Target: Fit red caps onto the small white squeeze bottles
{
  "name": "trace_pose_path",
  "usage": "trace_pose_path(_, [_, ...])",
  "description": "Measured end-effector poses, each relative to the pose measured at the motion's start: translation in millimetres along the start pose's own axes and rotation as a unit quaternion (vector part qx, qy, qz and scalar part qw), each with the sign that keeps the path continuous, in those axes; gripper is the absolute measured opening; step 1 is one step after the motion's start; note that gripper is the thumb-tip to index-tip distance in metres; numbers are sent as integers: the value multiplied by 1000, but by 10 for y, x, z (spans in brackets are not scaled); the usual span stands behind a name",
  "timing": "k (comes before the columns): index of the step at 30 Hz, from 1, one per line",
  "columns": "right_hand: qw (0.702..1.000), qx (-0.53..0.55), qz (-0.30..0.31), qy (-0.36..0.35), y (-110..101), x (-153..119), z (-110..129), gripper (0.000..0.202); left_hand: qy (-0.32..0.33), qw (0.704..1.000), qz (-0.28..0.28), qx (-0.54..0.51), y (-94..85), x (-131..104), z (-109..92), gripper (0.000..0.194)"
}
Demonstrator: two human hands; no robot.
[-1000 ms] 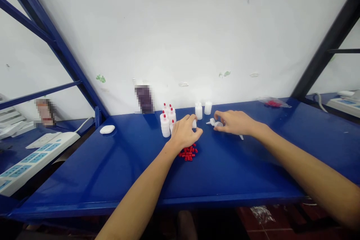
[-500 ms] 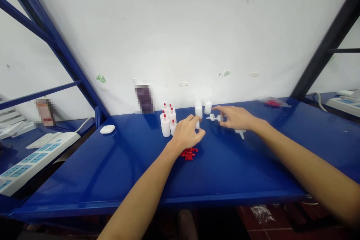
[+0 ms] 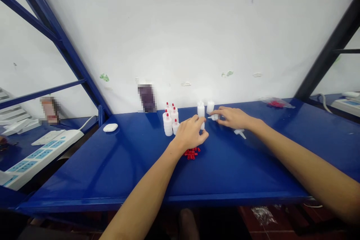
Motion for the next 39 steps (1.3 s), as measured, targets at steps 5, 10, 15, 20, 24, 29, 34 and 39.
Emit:
trace_pose_path(5, [998, 56, -41, 1, -175, -22, 105, 37, -4, 1000, -11, 3, 13, 0, 24, 33])
trace_pose_path(10, [965, 259, -8, -33, -425, -101, 436, 30, -14, 1000, -14, 22, 0, -6, 41, 33])
trace_pose_path(15, [931, 363, 29, -11, -429, -115, 574, 33, 19, 1000, 5, 11, 2, -22, -5, 32])
trace_pose_path(20, [907, 413, 89, 2, -409, -153, 596, 29, 43, 999, 10, -3, 6, -30, -54, 33])
trace_pose_path(24, [885, 451, 111, 31, -388, -174, 585, 39, 67, 998, 2, 6, -9, -25, -91, 51])
trace_pose_path(29, [899, 430, 73, 50, -376, -161, 495, 55, 105, 993, 14, 61, -30, -12, -96, 40])
trace_pose_path(34, [982, 123, 64, 130, -477, -248, 54, 57, 125, 980, 85, 125, -39, 25, -108, 30])
trace_pose_path(39, [965, 54, 192, 171, -404, -410, -235, 45, 183, 957, 144, 174, -3, 105, -321, 26])
Point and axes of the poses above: each hand's wrist, its own x-axis towards the middle knuckle, its own y-axis out of the palm, z = x × y, the point moved 4 cm from there along x, towards the middle knuckle, and after that the axes turned 12 degrees about -z, right-handed, at the moved point
